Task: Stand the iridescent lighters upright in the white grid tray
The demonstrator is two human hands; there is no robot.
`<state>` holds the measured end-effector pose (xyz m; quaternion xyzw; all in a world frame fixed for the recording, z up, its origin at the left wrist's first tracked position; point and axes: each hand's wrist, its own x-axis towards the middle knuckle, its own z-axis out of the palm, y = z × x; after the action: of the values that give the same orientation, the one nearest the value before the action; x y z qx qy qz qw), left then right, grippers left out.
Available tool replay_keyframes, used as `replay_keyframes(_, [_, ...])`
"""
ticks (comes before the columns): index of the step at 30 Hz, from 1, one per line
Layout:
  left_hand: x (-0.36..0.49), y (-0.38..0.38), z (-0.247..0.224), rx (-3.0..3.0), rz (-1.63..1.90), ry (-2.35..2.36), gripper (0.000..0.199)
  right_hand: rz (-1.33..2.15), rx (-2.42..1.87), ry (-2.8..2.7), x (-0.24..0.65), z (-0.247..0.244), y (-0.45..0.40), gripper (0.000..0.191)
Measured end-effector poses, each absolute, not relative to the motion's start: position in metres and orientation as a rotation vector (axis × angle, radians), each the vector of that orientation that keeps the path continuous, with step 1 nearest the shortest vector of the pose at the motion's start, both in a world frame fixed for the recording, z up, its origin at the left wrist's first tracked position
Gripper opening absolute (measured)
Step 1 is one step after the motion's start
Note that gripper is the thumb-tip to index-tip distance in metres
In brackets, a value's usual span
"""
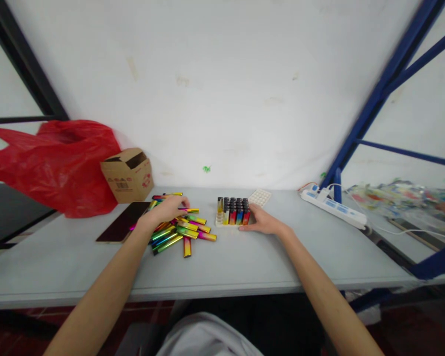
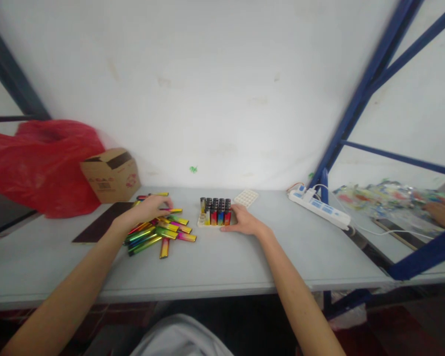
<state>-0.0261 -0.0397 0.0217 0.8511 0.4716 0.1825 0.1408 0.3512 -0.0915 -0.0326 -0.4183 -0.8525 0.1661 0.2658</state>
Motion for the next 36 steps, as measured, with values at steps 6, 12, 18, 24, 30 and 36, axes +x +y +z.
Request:
replay_keyframes(6, [-0.008,-0.048,0.03,2.233,0.819,1.371,0.035,0.448,-1.134,-2.302,0.351,-0.031,-0.092,0.073])
replay_keyframes(12, [0.02,-0.059,0.033,1.682,1.053,1.039,0.039,0.448,-1.103,-2.298,0.35,-0.031,-0.093,0.074])
replay_keyframes(18, [0.049,-0.078,0.024,1.261,1.015,0.711,0.031,0.459,-1.135,-2.303,0.352,-0.032,-0.091,0.078])
replay_keyframes(24, [0.059,-0.085,0.023,1.105,0.876,0.621,0.034,0.458,-1.134,-2.297,0.352,-0.033,-0.091,0.077])
replay_keyframes(30, [0.057,-0.079,0.02,0.994,0.766,0.657,0.039,0.469,-1.14,-2.293,0.352,-0.033,-0.09,0.075])
replay_keyframes(36, [0.06,-0.081,0.019,1.054,0.768,0.68,0.033,0.467,-1.151,-2.309,0.353,-0.034,-0.09,0.077])
